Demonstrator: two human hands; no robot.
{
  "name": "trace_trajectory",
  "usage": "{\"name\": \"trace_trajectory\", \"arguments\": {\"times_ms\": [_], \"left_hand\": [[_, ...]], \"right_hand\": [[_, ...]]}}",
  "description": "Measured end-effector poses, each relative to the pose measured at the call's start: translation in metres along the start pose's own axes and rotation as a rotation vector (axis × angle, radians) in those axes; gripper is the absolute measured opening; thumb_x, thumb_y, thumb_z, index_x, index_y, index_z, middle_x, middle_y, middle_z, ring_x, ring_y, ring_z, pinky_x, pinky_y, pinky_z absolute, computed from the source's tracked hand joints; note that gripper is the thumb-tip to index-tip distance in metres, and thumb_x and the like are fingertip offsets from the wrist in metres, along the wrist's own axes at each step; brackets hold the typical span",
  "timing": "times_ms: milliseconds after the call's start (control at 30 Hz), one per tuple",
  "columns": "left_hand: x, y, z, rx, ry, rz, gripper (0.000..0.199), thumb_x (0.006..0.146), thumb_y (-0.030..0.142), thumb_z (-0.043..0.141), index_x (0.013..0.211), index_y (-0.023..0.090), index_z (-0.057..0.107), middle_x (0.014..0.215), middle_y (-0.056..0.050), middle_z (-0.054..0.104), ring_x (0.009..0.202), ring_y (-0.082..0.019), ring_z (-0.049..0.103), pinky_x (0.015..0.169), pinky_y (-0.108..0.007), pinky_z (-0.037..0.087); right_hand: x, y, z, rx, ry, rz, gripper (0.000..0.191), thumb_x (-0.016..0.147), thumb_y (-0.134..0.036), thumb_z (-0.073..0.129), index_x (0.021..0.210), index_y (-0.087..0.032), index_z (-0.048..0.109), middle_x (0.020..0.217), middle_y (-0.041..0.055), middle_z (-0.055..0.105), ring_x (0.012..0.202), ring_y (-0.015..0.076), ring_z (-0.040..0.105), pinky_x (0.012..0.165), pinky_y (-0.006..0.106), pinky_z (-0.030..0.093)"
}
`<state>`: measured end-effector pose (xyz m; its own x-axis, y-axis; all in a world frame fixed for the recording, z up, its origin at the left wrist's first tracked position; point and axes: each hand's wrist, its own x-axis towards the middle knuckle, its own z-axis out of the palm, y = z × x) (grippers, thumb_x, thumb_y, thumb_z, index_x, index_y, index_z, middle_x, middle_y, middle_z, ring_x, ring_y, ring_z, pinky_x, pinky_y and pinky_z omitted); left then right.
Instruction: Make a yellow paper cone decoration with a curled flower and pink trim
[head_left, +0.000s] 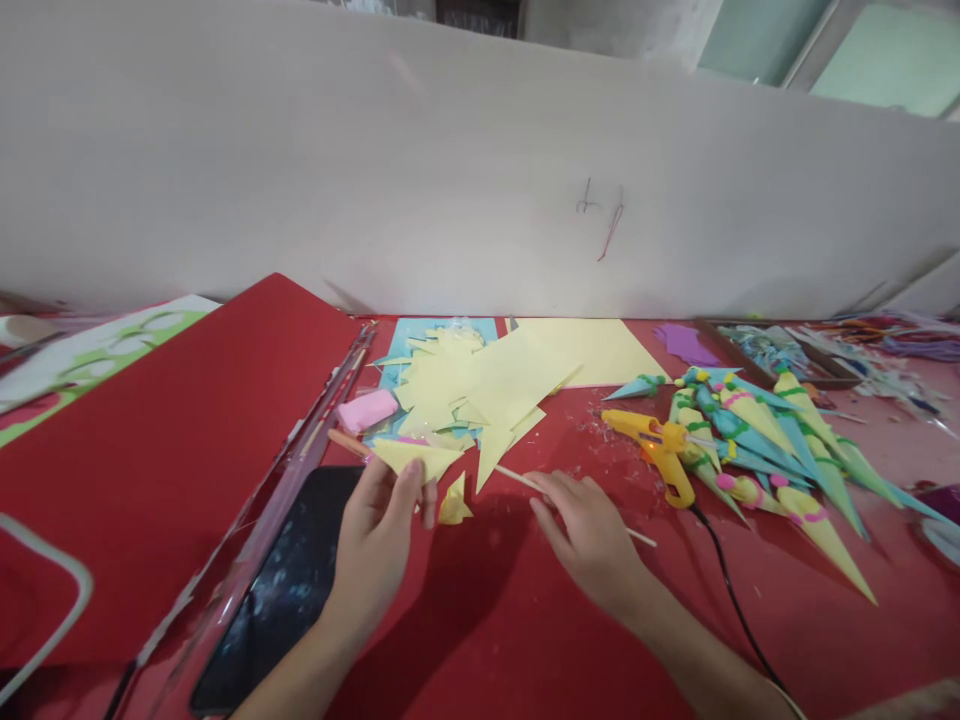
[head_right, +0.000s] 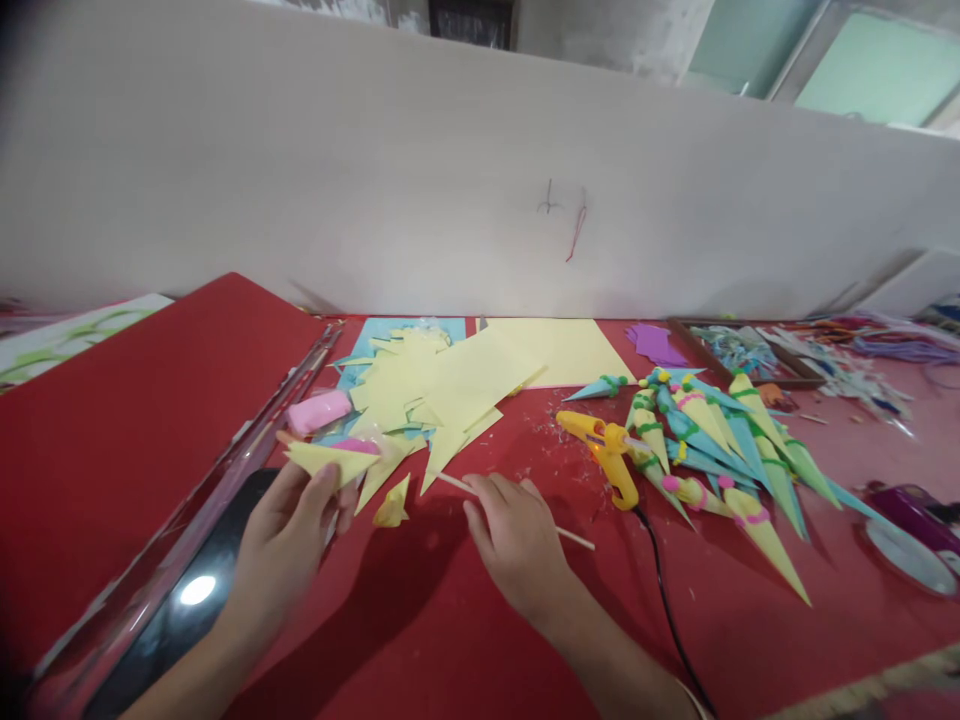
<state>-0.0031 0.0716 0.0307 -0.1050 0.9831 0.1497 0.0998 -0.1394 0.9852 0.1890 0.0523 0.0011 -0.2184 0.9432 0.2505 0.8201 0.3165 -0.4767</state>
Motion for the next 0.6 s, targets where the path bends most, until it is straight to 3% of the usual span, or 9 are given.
{"name": "trace_trajectory", "arguments": {"times_ms": [167,367,600], "left_hand": [[0.002,-0.002,-0.005,-0.111,0.004,0.000,0.013,0.083,0.030,0.045,0.072,0.022,0.048,0.057,0.007,0.050,0.046,-0.008,0.048,0.053,-0.021,0.044],[0.001,0.003,0.000,0.041,-0.049,-0.042,0.022,0.080,0.031,0.047,0.062,0.019,0.048,0.053,0.005,0.051,0.051,-0.010,0.053,0.054,-0.022,0.045],[-0.003,-0.007,0.005,0.145,-0.306,-0.088,0.022,0.083,0.033,0.043,0.066,0.019,0.045,0.053,0.005,0.053,0.045,-0.010,0.052,0.049,-0.023,0.044]], "right_hand": [[0.001,0.002,0.005,-0.107,-0.029,-0.046,0.025,0.090,-0.021,0.034,0.092,-0.018,0.059,0.079,0.0046,0.061,0.073,0.0182,0.055,0.066,0.029,0.036],[0.001,0.004,0.006,-0.071,-0.096,-0.042,0.024,0.089,-0.020,0.035,0.081,-0.018,0.058,0.075,0.0042,0.059,0.071,0.0173,0.052,0.064,0.027,0.036],[0.000,0.005,0.000,0.099,0.090,-0.102,0.022,0.088,-0.019,0.037,0.090,-0.019,0.059,0.076,0.0033,0.060,0.071,0.0159,0.052,0.068,0.029,0.035]]}}
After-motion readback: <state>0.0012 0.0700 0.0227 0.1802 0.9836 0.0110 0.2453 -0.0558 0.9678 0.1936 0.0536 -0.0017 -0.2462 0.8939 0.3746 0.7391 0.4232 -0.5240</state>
